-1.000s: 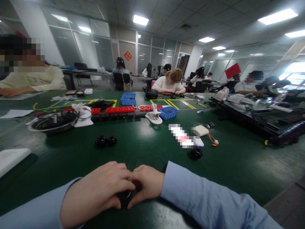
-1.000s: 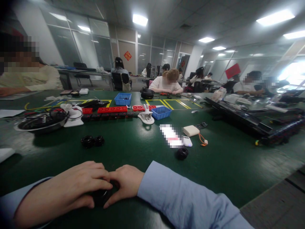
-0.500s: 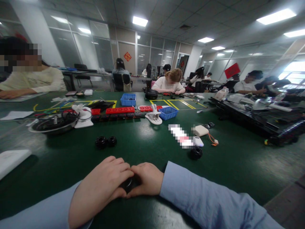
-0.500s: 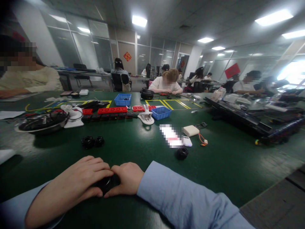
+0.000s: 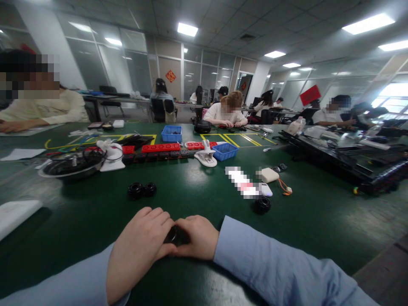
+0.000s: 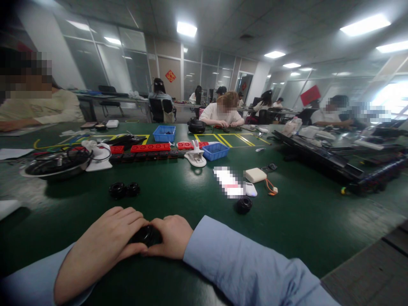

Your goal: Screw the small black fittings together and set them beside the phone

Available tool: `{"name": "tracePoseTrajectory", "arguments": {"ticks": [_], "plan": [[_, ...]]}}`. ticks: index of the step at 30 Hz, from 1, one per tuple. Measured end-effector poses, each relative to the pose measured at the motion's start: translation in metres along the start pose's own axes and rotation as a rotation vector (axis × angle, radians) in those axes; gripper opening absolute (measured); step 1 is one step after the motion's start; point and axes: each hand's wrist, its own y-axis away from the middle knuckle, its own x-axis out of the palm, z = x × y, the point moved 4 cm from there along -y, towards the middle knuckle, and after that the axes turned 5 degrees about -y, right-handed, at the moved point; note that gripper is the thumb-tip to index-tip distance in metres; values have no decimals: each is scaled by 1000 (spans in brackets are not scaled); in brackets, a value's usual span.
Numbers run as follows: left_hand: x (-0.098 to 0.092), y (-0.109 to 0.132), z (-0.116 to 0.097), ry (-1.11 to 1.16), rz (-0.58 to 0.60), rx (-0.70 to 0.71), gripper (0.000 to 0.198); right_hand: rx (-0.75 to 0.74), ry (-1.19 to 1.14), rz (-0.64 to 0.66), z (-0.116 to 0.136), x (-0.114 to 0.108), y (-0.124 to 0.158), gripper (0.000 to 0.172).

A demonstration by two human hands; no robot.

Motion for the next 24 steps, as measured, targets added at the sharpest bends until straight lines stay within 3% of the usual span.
{"name": "tracePoseTrajectory", "arguments": {"ticks": [9,13,24], "plan": [[7,-6,4,-102,-153,-63,29,49,-4,9,4,-6,1,48],[10,-9,7,-81,-213,-24,30,52,-21,-9,2,-6,0,47],[11,-14,12,-17,-263,53,34,75,-119,-29,2,-6,-1,49]]}}
